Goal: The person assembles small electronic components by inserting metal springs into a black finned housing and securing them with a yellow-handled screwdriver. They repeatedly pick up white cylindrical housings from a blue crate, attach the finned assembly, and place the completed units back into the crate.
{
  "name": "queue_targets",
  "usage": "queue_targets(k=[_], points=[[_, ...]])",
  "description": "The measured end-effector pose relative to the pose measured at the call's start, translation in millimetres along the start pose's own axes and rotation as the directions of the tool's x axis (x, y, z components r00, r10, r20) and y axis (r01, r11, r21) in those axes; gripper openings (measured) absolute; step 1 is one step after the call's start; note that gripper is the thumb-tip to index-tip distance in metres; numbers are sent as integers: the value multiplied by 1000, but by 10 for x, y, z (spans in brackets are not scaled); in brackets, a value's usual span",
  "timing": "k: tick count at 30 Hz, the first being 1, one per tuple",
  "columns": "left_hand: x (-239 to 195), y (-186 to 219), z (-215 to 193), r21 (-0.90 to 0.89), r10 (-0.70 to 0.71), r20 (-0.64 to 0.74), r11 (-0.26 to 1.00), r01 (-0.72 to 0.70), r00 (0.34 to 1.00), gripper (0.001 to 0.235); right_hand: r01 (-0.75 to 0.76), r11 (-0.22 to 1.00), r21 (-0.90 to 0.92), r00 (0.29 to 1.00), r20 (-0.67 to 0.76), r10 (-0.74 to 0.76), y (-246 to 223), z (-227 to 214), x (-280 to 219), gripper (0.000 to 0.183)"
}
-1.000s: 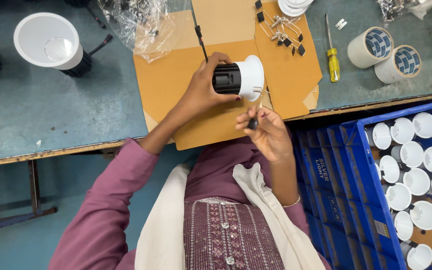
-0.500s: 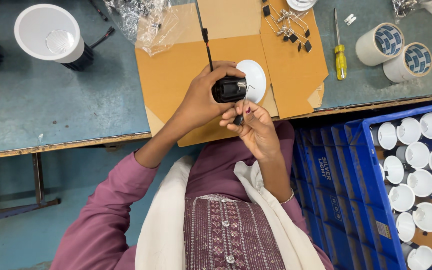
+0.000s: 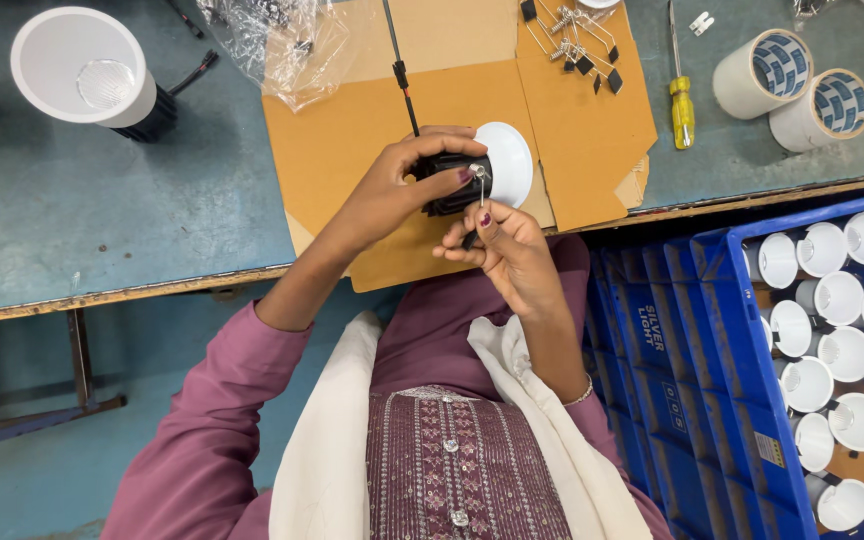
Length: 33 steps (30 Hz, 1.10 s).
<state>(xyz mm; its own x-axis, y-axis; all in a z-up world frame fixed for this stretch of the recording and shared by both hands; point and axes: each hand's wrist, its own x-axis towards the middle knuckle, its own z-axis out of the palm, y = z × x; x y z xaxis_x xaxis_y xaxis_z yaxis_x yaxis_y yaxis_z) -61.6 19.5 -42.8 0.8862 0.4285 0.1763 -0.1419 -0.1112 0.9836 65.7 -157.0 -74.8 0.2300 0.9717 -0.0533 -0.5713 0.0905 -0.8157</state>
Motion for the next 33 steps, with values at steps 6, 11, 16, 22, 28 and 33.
queue_targets(k=[6,11,16,22,28,33], points=[[56,-36,103,62,-7,-109,998,14,994,25,-63,986,-154,993,-111,46,-91,37,-20,30],[87,-5,104,118,-4,-109,993,17,994,22,-110,946,-304,979,-200,50,-119,-14,-33,30],[92,20,155,153,16,-122,988,3,992,23,-128,875,-467,978,-205,34,-242,-117,8,28],[117,44,127,112,1,-95,994,10,995,22,-173,907,-384,985,-90,150,-343,-151,-6,31],[144,54,159,106,-12,-130,994,25,991,18,-115,993,-31,993,-11,115,-94,-114,20,31],[162,77,217,148,10,-156,989,14,988,17,-64,984,-165,990,-135,42,-48,-165,-27,30]])
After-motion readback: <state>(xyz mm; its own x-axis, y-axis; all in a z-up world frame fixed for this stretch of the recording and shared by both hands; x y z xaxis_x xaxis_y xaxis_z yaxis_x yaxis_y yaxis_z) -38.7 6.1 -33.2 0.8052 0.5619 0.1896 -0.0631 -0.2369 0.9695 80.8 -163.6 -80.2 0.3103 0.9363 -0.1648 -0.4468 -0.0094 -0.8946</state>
